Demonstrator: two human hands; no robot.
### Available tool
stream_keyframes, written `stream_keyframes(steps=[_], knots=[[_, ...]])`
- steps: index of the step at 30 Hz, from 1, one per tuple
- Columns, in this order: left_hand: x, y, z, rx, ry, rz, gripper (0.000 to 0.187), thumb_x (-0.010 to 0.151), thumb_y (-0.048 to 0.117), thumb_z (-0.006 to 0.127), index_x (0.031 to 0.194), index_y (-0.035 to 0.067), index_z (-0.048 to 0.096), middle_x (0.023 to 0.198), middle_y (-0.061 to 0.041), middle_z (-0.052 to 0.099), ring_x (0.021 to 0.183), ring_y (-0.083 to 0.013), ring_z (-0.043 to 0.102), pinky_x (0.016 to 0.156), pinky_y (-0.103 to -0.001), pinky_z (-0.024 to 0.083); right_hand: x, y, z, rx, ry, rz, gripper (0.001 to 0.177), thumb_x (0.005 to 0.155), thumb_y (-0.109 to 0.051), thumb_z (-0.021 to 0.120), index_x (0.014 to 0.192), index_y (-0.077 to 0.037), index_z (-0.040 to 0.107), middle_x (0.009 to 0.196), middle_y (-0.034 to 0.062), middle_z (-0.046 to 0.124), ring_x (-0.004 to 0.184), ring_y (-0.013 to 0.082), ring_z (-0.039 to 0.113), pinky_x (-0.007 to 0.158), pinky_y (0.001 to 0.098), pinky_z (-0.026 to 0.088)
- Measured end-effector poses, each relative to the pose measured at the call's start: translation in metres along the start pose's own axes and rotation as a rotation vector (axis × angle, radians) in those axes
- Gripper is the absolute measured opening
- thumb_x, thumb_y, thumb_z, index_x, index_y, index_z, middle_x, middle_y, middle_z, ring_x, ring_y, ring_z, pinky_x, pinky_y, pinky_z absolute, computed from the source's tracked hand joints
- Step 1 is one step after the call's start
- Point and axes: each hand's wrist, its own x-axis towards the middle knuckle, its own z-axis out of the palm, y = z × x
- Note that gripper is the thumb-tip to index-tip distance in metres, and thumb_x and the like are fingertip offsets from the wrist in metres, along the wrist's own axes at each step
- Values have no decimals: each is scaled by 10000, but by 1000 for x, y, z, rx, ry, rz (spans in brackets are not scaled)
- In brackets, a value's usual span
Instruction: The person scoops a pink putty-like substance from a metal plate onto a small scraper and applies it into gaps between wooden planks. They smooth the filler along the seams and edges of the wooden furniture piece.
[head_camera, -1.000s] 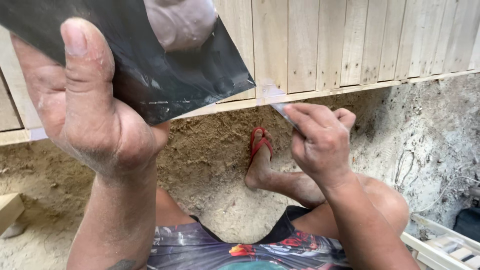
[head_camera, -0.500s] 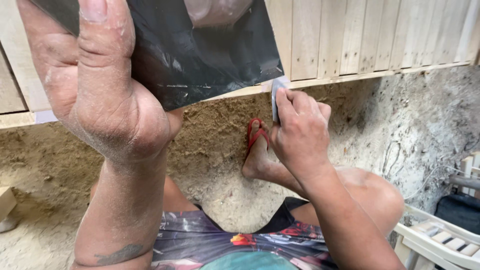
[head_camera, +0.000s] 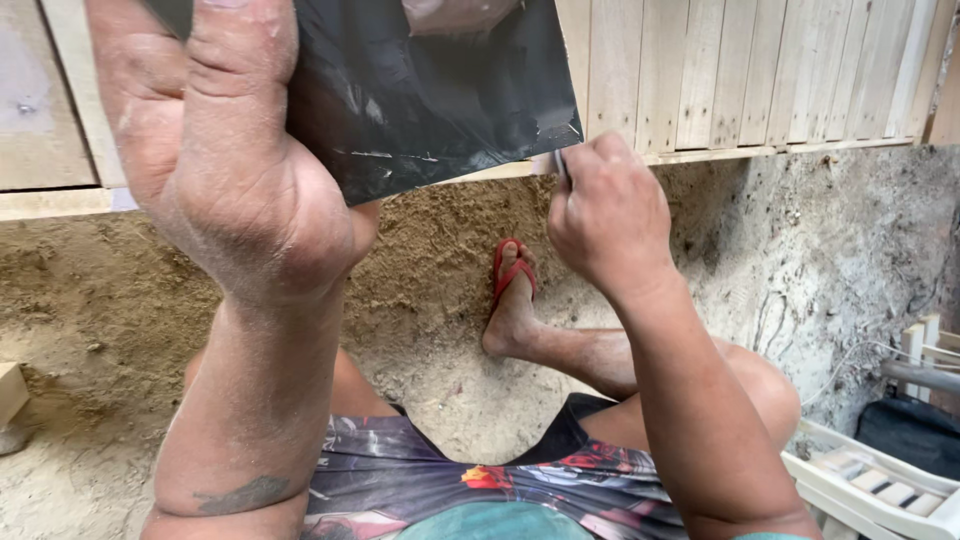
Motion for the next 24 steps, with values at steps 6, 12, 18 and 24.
stream_keyframes(steps=[6, 12, 18, 24], knots=[[0, -15, 9, -37, -132, 13, 176, 1275, 98, 527, 1420, 0, 545, 1194, -91, 640, 1070, -159, 625, 1014, -269, 502, -28, 8, -16, 238, 121, -299, 400, 824, 16, 602, 1197, -47, 732, 1077, 153, 703, 981, 350, 685, 855, 438, 547], [-14, -59, 42, -124, -233, -220, 246, 1131, 197, 530, 1292, 15, 570, 1125, -118, 686, 1020, -234, 709, 909, -375, 639, -64, 26, -27, 1437, 433, -130, 300, 1061, 59, 580, 1317, -31, 706, 1248, 152, 712, 1150, 251, 702, 1042, 359, 585], [-47, -72, 57, -6, -179, -76, 255, 1182, 161, 548, 1373, -6, 525, 1268, -102, 654, 1168, -159, 627, 1065, -279, 502, -69, 21, -24, 1308, 535, -238, 291, 1020, 26, 662, 1311, 21, 663, 1359, 175, 652, 1231, 266, 659, 1088, 357, 552], [-33, -63, 54, -69, -213, -194, 257, 1136, 170, 540, 1324, -5, 542, 1177, -106, 679, 1054, -188, 690, 921, -319, 590, -71, 39, -67, 212, 577, -301, 282, 957, 34, 714, 1224, -44, 761, 1305, 104, 707, 1126, 265, 690, 987, 344, 552]])
